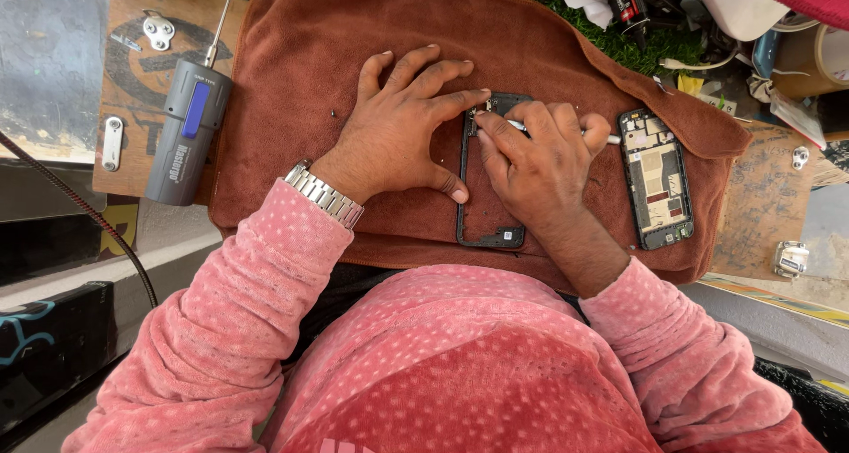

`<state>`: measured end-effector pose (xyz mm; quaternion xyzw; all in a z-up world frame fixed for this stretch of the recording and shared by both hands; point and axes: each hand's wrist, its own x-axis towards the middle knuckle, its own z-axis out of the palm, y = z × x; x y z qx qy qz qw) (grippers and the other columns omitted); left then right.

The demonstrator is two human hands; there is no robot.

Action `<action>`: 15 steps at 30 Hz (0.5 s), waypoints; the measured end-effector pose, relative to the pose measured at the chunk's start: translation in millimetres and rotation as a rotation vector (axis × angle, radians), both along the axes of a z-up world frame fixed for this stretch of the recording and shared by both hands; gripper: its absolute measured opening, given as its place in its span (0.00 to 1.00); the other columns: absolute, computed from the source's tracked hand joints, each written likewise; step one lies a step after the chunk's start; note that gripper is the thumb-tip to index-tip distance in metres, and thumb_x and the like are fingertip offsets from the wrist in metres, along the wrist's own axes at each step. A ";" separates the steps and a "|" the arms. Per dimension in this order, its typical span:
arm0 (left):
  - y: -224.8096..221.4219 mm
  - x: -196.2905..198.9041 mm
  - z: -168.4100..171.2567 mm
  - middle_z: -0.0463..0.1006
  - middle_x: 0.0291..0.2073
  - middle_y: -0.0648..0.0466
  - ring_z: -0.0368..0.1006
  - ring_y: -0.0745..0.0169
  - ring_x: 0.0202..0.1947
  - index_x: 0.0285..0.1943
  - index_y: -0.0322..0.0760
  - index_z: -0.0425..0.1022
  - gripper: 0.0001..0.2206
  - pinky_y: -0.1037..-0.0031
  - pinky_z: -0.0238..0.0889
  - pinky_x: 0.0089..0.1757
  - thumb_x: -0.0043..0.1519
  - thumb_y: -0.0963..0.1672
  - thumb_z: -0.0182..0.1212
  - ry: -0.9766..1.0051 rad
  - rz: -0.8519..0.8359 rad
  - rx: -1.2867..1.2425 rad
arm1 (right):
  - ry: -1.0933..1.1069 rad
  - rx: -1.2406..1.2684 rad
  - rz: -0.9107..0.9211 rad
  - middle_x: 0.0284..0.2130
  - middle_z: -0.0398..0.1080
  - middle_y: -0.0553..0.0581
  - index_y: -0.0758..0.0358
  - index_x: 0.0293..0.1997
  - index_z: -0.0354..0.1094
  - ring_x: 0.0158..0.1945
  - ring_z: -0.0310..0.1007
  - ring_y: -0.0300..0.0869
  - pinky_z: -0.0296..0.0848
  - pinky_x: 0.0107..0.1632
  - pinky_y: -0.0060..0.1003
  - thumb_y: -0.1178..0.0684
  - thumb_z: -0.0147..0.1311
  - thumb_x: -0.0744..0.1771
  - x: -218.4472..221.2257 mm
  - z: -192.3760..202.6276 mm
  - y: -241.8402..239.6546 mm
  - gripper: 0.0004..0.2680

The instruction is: The person uses a small metal tool to scrape and clean the interior frame of a disassembled smartphone. They repeatedly rub the tool along the edges and corners of the phone's chassis to remove residue or adhesive.

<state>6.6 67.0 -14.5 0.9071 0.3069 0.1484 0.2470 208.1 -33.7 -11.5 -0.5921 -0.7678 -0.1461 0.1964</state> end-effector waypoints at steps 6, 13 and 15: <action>0.0 0.4 2.0 0.61 0.71 0.55 0.45 0.47 0.74 0.68 0.54 0.72 0.50 0.42 0.29 0.65 0.30 0.63 0.78 0.010 -0.004 -0.008 | -0.098 0.038 -0.011 0.40 0.69 0.39 0.40 0.47 0.79 0.44 0.62 0.38 0.51 0.56 0.45 0.52 0.62 0.69 -0.8 1.9 1.9 0.05; 1.7 2.2 2.8 0.60 0.71 0.55 0.44 0.47 0.74 0.67 0.56 0.72 0.51 0.42 0.29 0.65 0.28 0.62 0.80 0.023 0.004 -0.021 | -0.109 0.004 -0.008 0.36 0.65 0.41 0.40 0.49 0.80 0.42 0.62 0.38 0.50 0.55 0.45 0.53 0.61 0.69 -5.1 1.8 -12.8 0.07; 0.6 1.4 2.2 0.60 0.71 0.55 0.44 0.47 0.74 0.67 0.56 0.72 0.51 0.42 0.29 0.65 0.28 0.62 0.80 0.022 0.003 -0.025 | -0.125 0.001 -0.011 0.36 0.66 0.41 0.40 0.48 0.79 0.43 0.62 0.38 0.50 0.55 0.45 0.53 0.61 0.69 -6.2 3.0 -16.4 0.06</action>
